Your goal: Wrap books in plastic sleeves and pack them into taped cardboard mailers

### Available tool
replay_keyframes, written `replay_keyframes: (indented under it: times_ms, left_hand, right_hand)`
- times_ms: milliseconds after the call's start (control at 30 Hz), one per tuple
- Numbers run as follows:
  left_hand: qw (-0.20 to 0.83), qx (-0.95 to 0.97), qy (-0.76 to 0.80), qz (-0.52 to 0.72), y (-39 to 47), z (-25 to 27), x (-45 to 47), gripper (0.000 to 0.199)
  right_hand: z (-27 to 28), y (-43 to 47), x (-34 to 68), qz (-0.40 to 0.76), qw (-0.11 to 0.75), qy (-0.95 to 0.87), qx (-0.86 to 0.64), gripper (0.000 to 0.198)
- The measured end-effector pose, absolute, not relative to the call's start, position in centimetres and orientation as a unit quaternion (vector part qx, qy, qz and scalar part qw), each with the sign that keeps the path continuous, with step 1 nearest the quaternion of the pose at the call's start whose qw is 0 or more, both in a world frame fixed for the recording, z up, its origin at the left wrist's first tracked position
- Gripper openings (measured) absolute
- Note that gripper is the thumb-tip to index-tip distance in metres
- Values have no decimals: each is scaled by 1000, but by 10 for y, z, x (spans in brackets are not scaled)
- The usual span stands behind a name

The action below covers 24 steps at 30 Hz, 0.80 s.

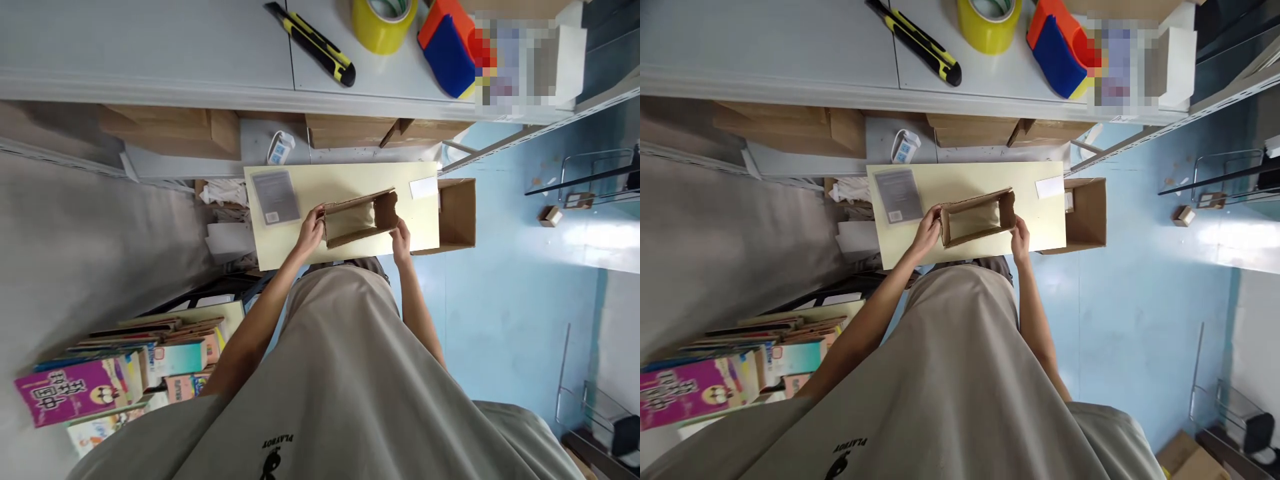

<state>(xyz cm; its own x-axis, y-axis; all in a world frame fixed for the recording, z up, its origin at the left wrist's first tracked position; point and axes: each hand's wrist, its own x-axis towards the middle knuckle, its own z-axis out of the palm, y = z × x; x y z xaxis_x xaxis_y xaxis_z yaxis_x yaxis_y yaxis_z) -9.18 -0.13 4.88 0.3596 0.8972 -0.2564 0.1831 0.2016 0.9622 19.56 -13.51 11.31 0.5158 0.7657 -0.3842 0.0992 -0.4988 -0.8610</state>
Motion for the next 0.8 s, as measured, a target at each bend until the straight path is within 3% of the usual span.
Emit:
replay_keyframes:
  times_ms: [133, 333, 467, 633, 800]
  left_hand:
    - [636, 479, 542, 269, -17, 45, -107, 67]
    - [699, 332, 576, 263, -48, 68, -107, 66]
    - [707, 277, 584, 287, -57, 87, -88, 71]
    - [664, 274, 633, 289, -57, 103, -74, 79]
    - [648, 345, 622, 274, -49, 113, -69, 80]
  right_hand:
    - [124, -120, 227, 433, 420, -240, -761, 74]
    - [128, -97, 267, 556, 360, -268, -700, 89]
    - [131, -95, 278, 612, 331, -298, -654, 88]
    - [131, -95, 282, 615, 328, -316, -643, 93]
    - [126, -98, 278, 579, 366, -332, -649, 83]
